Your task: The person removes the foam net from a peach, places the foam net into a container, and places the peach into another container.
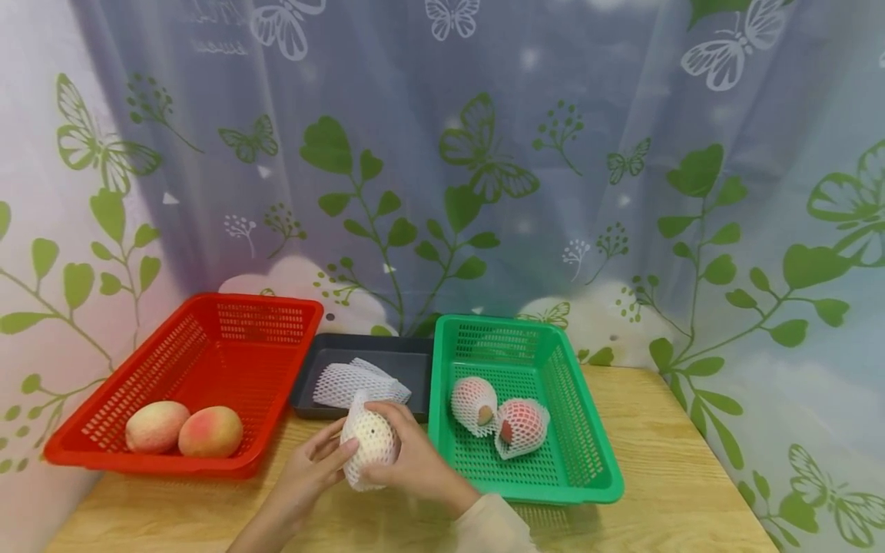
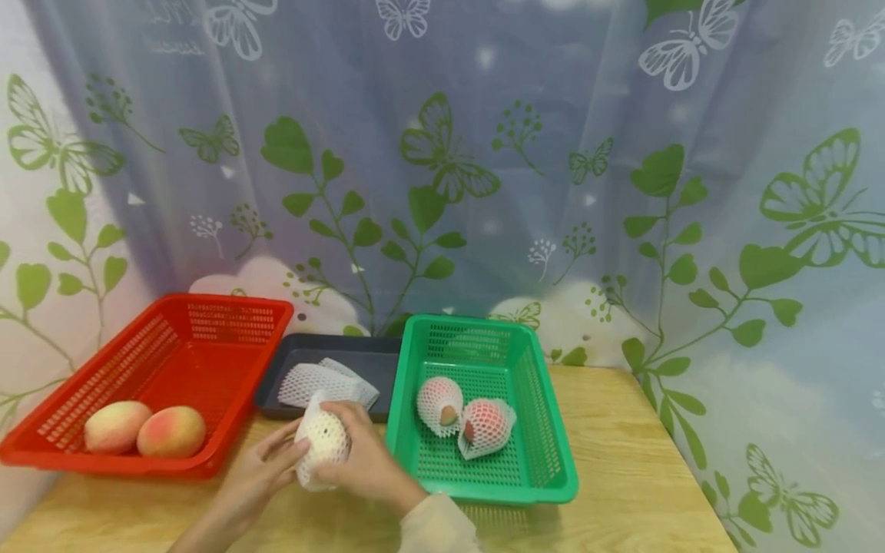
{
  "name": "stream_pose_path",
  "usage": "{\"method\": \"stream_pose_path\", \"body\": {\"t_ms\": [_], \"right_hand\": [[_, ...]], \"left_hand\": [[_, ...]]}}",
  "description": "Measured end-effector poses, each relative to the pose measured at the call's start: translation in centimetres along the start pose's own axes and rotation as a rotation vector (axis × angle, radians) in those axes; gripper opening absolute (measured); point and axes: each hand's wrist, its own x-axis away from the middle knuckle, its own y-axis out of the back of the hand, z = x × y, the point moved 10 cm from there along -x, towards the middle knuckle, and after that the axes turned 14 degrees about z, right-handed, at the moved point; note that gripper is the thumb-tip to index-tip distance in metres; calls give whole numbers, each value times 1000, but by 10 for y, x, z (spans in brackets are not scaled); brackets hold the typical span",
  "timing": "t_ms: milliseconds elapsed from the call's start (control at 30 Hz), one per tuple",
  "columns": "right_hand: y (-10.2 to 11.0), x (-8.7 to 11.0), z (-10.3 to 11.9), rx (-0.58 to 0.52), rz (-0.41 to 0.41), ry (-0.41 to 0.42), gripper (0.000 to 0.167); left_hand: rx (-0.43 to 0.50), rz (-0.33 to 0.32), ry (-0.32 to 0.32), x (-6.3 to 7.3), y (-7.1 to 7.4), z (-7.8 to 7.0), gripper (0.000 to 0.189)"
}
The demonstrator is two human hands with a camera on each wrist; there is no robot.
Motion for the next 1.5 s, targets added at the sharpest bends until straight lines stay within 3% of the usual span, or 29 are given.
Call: {"method": "stream_pose_path", "body": {"t_ms": [333, 600, 833, 1033, 1167, 1333, 1500], "right_hand": [[-20, -5, -17, -8, -68, -38, 79], [-22, -6, -41, 11, -190, -147, 81], [-29, -8, -55, -30, -167, -89, 73], [-32, -9, -66, -79, -161, -135, 73], [-29, -13, -70, -60, -207, -158, 72], [-23, -13, -71, -37, -290, -163, 74], [-20, -13, -69, -23, -304, -123, 68]], "left_hand": [[-5, -43, 58, 5, 17, 19, 59], [89, -87, 105, 1, 28, 42, 64], [77, -138, 134, -4, 38, 63, 70], [82, -133, 108, -9, 36, 63, 72], [128, -136, 90, -9, 33, 63, 68], [169, -160, 79, -8, 32, 64, 68], [172, -169, 70, -10, 30, 65, 69]]}}
